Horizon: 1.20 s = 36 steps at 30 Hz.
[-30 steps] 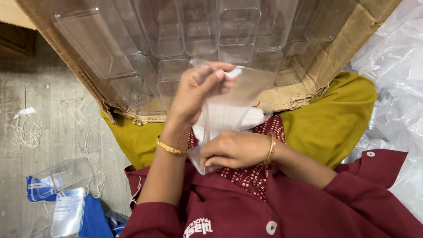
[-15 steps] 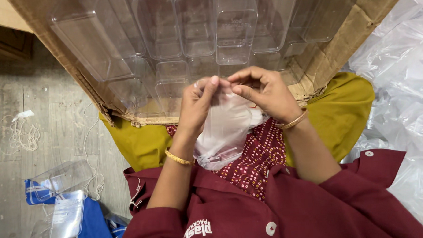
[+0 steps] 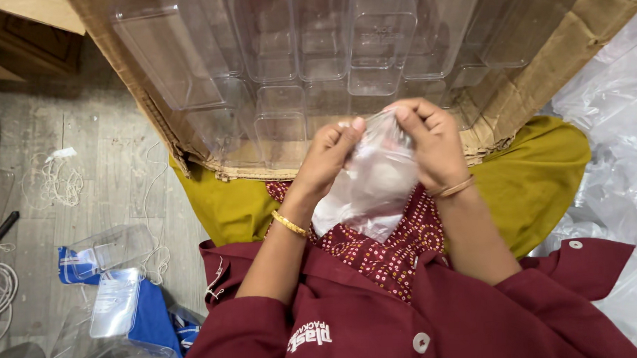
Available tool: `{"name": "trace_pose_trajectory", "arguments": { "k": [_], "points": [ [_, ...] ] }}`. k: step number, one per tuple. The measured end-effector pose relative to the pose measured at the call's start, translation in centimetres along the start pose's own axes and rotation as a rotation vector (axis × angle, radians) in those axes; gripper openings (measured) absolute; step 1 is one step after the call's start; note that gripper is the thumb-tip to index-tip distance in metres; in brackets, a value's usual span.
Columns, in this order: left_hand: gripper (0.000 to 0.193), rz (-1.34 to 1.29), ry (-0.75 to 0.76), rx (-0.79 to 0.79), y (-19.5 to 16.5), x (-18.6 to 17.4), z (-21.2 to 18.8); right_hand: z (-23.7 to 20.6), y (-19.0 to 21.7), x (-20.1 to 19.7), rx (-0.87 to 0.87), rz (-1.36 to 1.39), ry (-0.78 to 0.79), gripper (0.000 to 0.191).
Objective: The person sits on the floor in front of a cardboard box filled with clear plastic containers. They take containers out of the box one at a time, open a plastic bag, place a container inside it, and set the bagged container aside, repeating this for multiple containers.
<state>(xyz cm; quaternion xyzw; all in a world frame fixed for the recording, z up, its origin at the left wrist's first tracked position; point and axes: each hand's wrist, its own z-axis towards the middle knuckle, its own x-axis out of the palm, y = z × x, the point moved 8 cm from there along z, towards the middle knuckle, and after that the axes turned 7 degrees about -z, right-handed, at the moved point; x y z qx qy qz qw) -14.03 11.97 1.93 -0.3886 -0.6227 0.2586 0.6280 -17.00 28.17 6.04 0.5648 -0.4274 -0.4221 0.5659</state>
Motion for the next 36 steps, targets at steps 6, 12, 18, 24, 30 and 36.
{"name": "trace_pose_trajectory", "arguments": {
  "k": [6,12,18,24,30,36],
  "points": [
    [0.031,-0.235,0.081,-0.157,-1.4,-0.7,-0.1,-1.4,-2.1,-1.1,0.127,0.584,0.339,0.038],
    [0.029,0.323,0.205,0.082,-7.2,0.9,2.7,1.4,4.6,-4.1,-0.168,0.579,0.129,0.008],
    [0.028,0.964,-0.292,0.544,-13.1,1.8,6.8,6.9,11.4,-2.6,-0.493,-0.705,-0.309,0.024],
    [0.054,0.749,-0.161,0.479,-11.8,1.3,7.0,4.1,11.5,0.3,-0.783,-0.911,-0.327,0.048],
    [0.029,0.359,0.017,0.357,-8.7,2.5,5.1,2.6,6.3,-2.7,-0.522,-0.295,-0.339,0.017],
    [0.022,0.180,0.204,0.460,-7.7,6.4,6.3,2.5,4.8,-8.0,-0.585,-0.185,-0.416,0.007]
  ]
}}
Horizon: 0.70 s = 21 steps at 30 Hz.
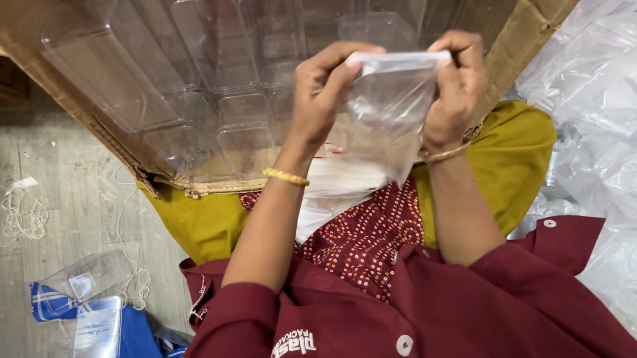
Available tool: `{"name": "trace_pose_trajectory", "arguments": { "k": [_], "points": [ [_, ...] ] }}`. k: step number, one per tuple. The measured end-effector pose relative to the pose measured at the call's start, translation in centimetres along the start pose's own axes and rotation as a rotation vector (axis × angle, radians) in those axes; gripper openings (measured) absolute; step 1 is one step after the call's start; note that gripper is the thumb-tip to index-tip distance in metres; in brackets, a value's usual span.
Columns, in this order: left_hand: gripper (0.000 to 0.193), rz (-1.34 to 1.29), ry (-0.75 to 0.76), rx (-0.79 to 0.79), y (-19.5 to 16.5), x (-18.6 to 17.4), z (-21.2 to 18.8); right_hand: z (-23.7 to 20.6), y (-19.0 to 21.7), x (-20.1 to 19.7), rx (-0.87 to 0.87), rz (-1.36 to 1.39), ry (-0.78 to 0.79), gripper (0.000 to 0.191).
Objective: The person sits on the floor in front of a cardboard box filled with clear plastic containers. They take containers out of the box one at a time, open a plastic bag, place a container inside it, and set the bagged container aside, repeating this for multiple containers.
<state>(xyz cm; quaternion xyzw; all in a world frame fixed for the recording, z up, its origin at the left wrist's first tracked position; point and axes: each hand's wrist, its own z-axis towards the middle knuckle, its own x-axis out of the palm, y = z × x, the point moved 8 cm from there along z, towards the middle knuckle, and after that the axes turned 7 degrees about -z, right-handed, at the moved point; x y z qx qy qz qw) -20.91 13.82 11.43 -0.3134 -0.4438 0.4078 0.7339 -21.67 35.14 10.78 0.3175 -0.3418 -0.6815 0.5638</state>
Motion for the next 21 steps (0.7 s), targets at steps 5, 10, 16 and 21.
{"name": "trace_pose_trajectory", "arguments": {
  "k": [5,10,16,21],
  "points": [
    [0.027,0.122,-0.180,0.025,3.0,-1.0,2.4,3.2,-3.8,0.3,-0.051,-0.101,0.016,0.007],
    [0.029,0.546,-0.409,-0.004,5.5,-3.4,2.3,3.7,-7.0,1.9,0.140,-0.033,0.092,0.017],
    [0.026,0.553,-0.416,-0.014,6.0,-2.8,2.0,2.4,-2.6,2.0,-0.102,-0.291,0.151,0.034],
    [0.029,0.469,-0.366,-0.107,4.0,0.3,0.0,-1.0,-1.9,1.2,0.364,0.314,0.148,0.036]
  ]
}}
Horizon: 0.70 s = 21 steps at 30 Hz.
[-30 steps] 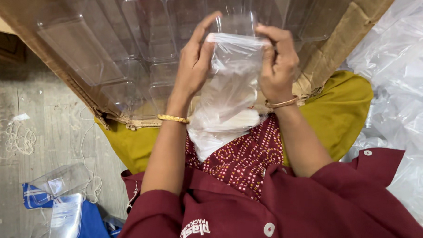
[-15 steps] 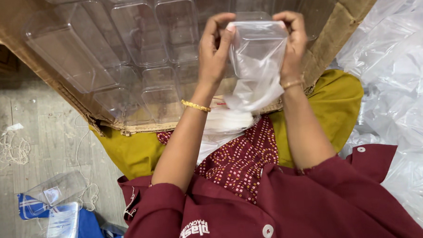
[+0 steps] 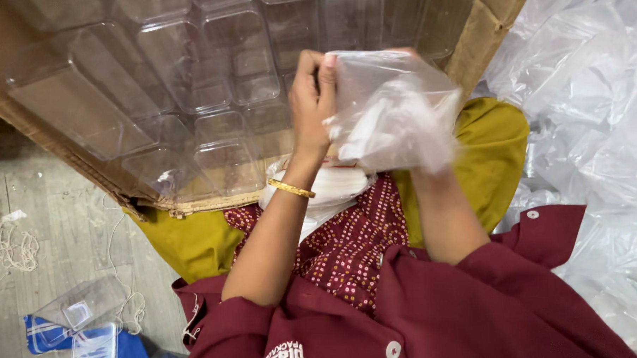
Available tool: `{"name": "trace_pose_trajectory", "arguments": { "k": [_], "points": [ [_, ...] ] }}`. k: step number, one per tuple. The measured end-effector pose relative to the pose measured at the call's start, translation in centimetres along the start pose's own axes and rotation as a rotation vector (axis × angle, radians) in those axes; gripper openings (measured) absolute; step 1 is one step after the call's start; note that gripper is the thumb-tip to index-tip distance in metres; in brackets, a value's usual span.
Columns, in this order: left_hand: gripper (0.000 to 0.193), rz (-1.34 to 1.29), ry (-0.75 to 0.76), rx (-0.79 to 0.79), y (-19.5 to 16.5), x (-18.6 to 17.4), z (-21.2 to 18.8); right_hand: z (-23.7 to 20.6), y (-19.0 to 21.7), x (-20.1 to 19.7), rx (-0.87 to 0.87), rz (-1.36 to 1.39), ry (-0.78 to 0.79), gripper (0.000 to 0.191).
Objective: The person sits on the floor in front of a cardboard box filled with clear plastic containers. They take containers out of the box one at a time, open a plastic bag, place a container inside it, and set the bagged container aside, repeating this for multiple containers.
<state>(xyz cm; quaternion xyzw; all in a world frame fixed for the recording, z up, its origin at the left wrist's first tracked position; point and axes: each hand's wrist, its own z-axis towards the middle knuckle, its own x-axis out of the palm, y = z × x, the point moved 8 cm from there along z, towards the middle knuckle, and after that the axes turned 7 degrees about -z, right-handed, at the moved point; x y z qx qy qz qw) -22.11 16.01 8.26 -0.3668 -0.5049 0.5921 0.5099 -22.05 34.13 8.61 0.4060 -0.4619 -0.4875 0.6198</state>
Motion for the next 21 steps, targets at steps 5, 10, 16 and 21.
{"name": "trace_pose_trajectory", "arguments": {
  "k": [5,10,16,21],
  "points": [
    [0.025,-0.019,0.193,0.159,-4.8,2.1,-0.7,-3.2,1.3,1.9,0.273,0.379,0.296,0.043],
    [0.024,0.115,0.347,0.044,-4.9,2.7,-1.2,-4.8,2.3,-0.5,0.312,0.149,0.332,0.050],
    [0.017,0.205,0.275,0.158,-5.9,-4.1,-2.6,-3.9,6.0,-18.9,0.071,0.557,-0.212,0.040],
    [0.015,0.565,0.368,0.011,-3.8,-7.7,-6.0,-3.9,3.6,-32.3,0.235,0.142,-0.753,0.031]
  ]
}}
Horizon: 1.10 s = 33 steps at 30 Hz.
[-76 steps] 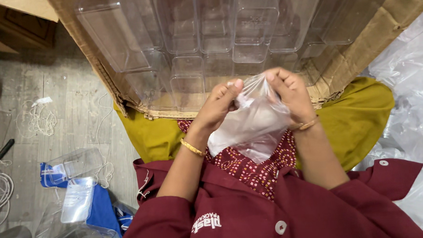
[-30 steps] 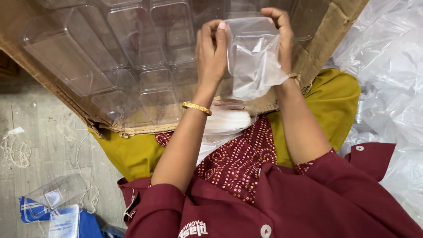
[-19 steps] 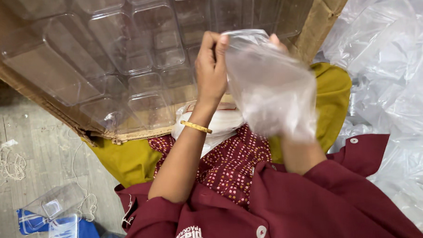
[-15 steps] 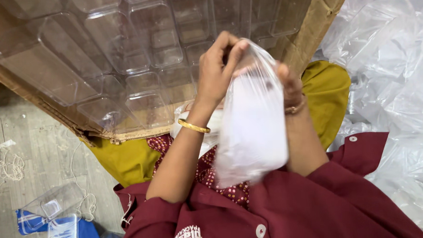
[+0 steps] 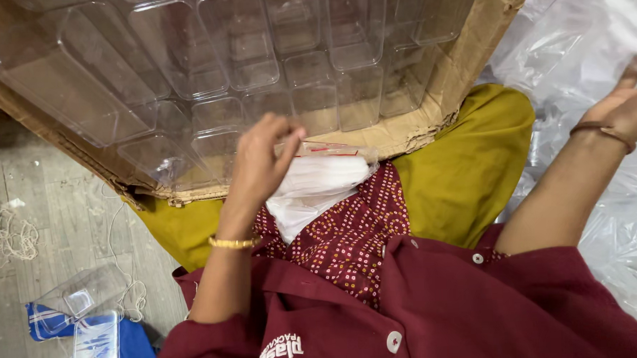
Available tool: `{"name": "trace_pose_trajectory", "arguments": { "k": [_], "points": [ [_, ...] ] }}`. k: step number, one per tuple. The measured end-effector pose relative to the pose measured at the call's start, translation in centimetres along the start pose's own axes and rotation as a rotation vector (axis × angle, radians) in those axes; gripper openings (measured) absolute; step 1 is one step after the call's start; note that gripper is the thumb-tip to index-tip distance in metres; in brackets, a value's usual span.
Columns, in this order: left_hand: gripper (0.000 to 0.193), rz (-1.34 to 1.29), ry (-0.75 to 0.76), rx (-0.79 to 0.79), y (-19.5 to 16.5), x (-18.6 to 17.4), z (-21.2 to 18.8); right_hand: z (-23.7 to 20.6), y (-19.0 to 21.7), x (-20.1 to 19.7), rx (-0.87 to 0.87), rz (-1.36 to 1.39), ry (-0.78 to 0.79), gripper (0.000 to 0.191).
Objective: The person sits on the floor in front of a cardboard box filled with clear plastic containers. They take containers out of the box one at a time, open a plastic bag, place a container inside it, and set the bagged container aside, repeating this for multiple containers.
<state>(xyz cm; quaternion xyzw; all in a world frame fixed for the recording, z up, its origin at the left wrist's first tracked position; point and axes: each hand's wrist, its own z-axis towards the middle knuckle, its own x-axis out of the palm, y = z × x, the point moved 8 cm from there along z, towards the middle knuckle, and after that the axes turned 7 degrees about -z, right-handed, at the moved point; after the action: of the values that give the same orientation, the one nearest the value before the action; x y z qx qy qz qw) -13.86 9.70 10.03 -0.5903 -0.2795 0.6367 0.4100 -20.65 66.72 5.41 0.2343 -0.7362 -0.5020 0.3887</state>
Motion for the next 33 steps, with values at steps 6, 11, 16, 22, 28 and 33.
{"name": "trace_pose_trajectory", "arguments": {
  "k": [6,11,16,22,28,33],
  "points": [
    [0.015,0.112,0.015,0.243,-0.2,1.3,-2.5,-8.0,1.1,6.2,-0.706,-0.524,-0.185,0.022],
    [0.029,0.057,0.026,-0.040,3.0,2.4,-1.3,-21.7,-8.9,21.1,-0.269,-0.536,1.030,0.007],
    [0.031,0.042,-0.064,-0.008,2.7,2.3,-1.9,-27.2,-15.2,25.9,-0.531,-1.203,1.111,0.023],
    [0.049,0.305,0.014,0.192,1.5,4.6,-3.3,-27.0,-16.7,26.2,-0.651,-1.127,1.119,0.022],
    [0.033,0.228,0.167,0.082,2.6,4.9,-4.2,-25.9,-18.2,25.6,-0.592,-1.224,1.129,0.025],
    [0.028,0.219,0.189,0.092,2.2,4.6,-4.7,-25.2,-17.9,24.8,-0.651,-1.305,1.125,0.021]
  ]
}}
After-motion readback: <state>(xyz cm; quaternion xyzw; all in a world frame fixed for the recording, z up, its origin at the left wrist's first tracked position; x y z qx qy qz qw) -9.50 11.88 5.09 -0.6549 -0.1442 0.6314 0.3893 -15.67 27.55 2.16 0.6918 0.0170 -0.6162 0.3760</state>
